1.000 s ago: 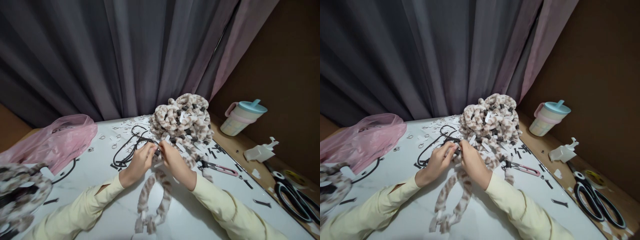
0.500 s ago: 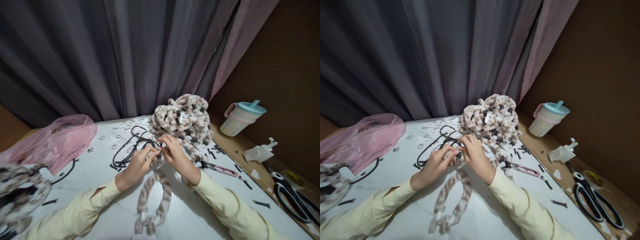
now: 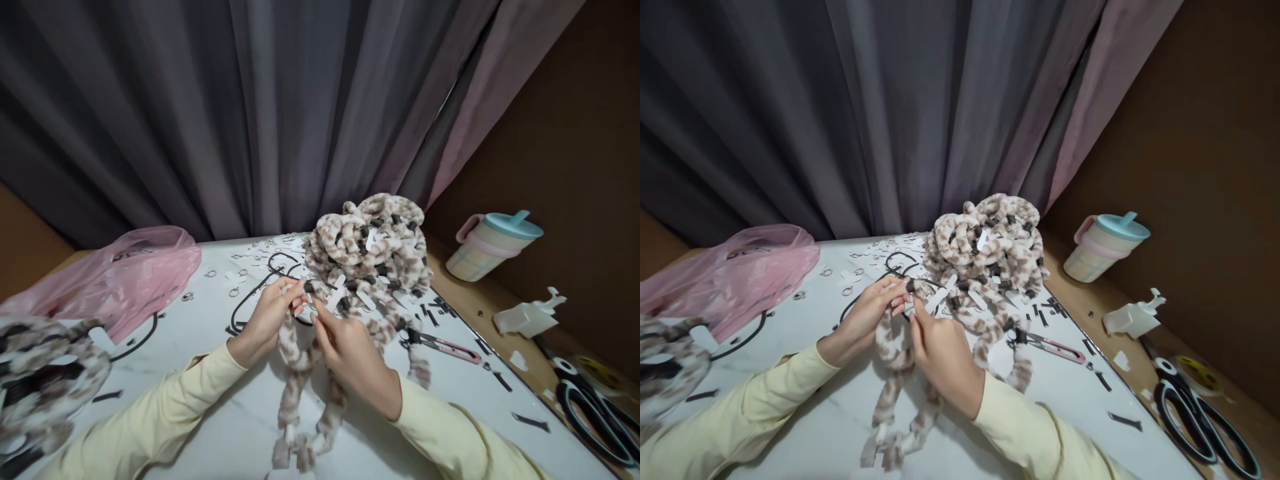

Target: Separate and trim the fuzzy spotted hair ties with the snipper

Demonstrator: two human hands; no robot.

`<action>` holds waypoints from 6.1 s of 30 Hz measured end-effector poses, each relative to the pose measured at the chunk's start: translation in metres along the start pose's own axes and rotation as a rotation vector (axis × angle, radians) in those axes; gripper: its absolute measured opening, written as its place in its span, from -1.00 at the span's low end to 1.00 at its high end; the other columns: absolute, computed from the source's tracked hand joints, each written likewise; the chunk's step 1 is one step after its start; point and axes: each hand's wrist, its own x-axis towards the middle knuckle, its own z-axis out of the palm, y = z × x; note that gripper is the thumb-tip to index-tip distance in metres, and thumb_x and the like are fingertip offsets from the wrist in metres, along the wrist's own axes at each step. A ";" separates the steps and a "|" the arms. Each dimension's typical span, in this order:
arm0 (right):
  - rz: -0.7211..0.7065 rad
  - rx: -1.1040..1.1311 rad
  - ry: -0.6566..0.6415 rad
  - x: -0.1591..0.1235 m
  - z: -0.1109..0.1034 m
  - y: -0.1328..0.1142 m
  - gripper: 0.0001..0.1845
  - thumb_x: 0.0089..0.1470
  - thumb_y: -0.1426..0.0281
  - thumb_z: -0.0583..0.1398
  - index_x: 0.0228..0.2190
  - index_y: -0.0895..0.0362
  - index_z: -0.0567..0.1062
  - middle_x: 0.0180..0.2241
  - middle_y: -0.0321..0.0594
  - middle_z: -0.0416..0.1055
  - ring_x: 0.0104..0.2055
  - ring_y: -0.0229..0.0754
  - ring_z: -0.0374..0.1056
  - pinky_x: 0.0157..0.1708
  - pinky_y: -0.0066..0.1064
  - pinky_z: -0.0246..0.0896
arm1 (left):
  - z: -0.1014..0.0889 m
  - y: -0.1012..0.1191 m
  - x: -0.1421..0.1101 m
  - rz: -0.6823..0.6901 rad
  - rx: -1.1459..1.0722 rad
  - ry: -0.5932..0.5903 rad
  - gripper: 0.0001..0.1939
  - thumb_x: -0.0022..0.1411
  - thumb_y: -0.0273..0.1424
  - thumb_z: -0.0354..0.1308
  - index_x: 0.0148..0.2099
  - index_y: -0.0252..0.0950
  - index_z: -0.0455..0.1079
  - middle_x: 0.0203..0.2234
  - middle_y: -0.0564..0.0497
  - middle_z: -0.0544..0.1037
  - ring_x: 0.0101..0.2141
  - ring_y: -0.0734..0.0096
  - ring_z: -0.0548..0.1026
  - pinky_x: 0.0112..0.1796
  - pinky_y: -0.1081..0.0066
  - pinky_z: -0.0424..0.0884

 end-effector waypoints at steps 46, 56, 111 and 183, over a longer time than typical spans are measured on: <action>-0.443 -0.537 -0.057 0.024 -0.045 0.021 -0.78 0.15 0.65 0.00 -0.33 0.18 0.38 -0.47 -0.25 0.30 -0.41 -0.21 0.20 -0.50 -0.41 -0.08 | 0.005 -0.007 -0.020 0.769 0.840 -0.016 -0.88 0.27 -0.47 0.00 -0.32 -0.30 0.33 -0.52 0.10 0.47 -0.55 0.56 0.37 -0.48 0.58 0.25; -0.377 -0.530 -0.045 0.031 -0.031 0.036 -0.74 0.03 0.71 0.07 -0.29 0.21 0.44 -0.45 -0.22 0.37 -0.40 -0.20 0.29 -0.52 -0.44 -0.02 | 0.011 -0.001 -0.007 -0.006 0.349 -0.106 -0.80 0.04 -0.28 0.19 -0.42 -0.33 0.36 -0.76 0.14 0.38 -0.60 0.38 0.44 -0.50 0.51 0.28; -0.139 -0.507 -0.159 0.016 -0.033 0.005 -0.80 0.14 0.59 0.02 -0.26 0.10 0.36 -0.35 -0.23 0.35 -0.52 -0.27 0.27 -0.58 -0.45 -0.16 | -0.004 -0.004 -0.007 0.787 0.968 -0.069 -0.82 0.28 -0.50 -0.07 -0.33 -0.28 0.33 -0.55 0.08 0.48 -0.56 0.49 0.41 -0.48 0.53 0.30; -0.540 -0.270 -0.129 0.005 -0.034 -0.004 -0.84 0.09 0.57 0.03 -0.50 0.18 0.28 -0.52 -0.23 0.26 -0.38 -0.17 0.05 -0.39 -0.32 -0.15 | -0.029 0.015 -0.044 0.301 0.878 -0.572 -0.74 0.34 -0.36 -0.14 -0.21 -0.29 0.37 -0.43 0.04 0.49 -0.43 0.46 0.41 -0.37 0.49 0.26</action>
